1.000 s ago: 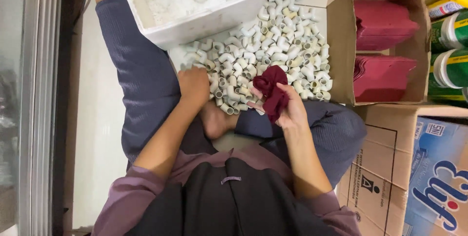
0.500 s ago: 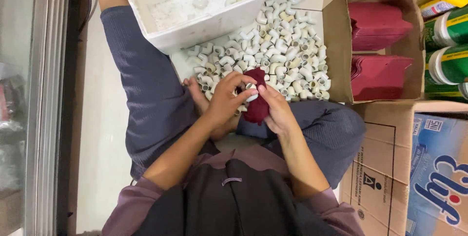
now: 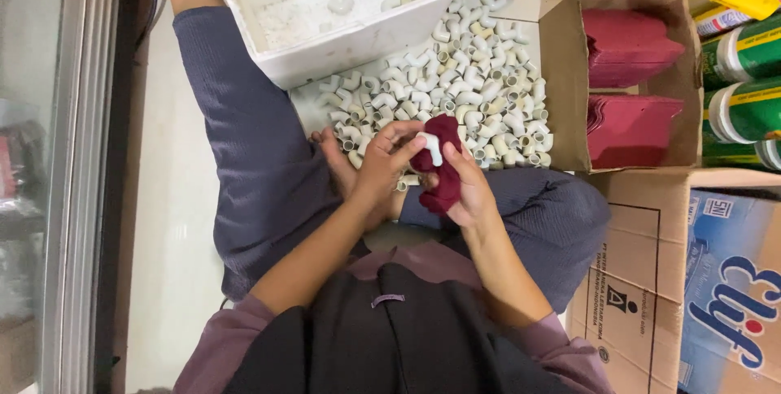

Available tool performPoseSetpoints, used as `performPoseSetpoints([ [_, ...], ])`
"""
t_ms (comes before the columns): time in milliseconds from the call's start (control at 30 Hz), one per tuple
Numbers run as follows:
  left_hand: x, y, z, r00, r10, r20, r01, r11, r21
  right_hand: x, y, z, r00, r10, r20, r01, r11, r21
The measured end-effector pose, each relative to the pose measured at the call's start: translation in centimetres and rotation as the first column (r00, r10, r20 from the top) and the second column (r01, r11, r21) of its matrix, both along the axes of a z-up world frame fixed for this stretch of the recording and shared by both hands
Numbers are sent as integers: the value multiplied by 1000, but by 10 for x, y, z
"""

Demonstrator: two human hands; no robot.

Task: The person sits on the floor and wipes white plastic pipe fittings with a red cloth. They pick up fittings from a pile on the floor, clean them, and place them into a white plastic container.

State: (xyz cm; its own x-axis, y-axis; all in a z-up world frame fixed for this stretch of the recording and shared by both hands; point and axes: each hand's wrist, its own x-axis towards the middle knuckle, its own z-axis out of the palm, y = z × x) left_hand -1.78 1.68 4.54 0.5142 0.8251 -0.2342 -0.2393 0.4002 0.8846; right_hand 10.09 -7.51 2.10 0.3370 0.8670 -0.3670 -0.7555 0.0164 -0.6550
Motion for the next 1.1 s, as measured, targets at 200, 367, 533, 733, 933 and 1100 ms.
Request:
performPoseSetpoints([
  [200,5,-21,-19,983,-48,-179,-7,956,-294,-21,3,37,399,68,914,252,951,-181],
  [367,-8,-12,-3,984,-93,-151,47,958,-283,-26,-4,48,279,76,957,196,971,-134],
  [533,-7,-10,-29,985,-93,-144,65,980,-186,-18,-1,37,389,56,920,178,975,-134],
  [733,2,-6,-50,990,-2,-139,-21,987,-162,-9,1,58,452,84,888,147,975,-167],
  [933,2,5,-14,970,-52,-237,60,998,23,1,-4,60,431,33,902,38,998,-54],
  [1100,-2,33,1,944,-309,-116,304,951,-65,4,-7,83,492,80,867,-14,996,-84],
])
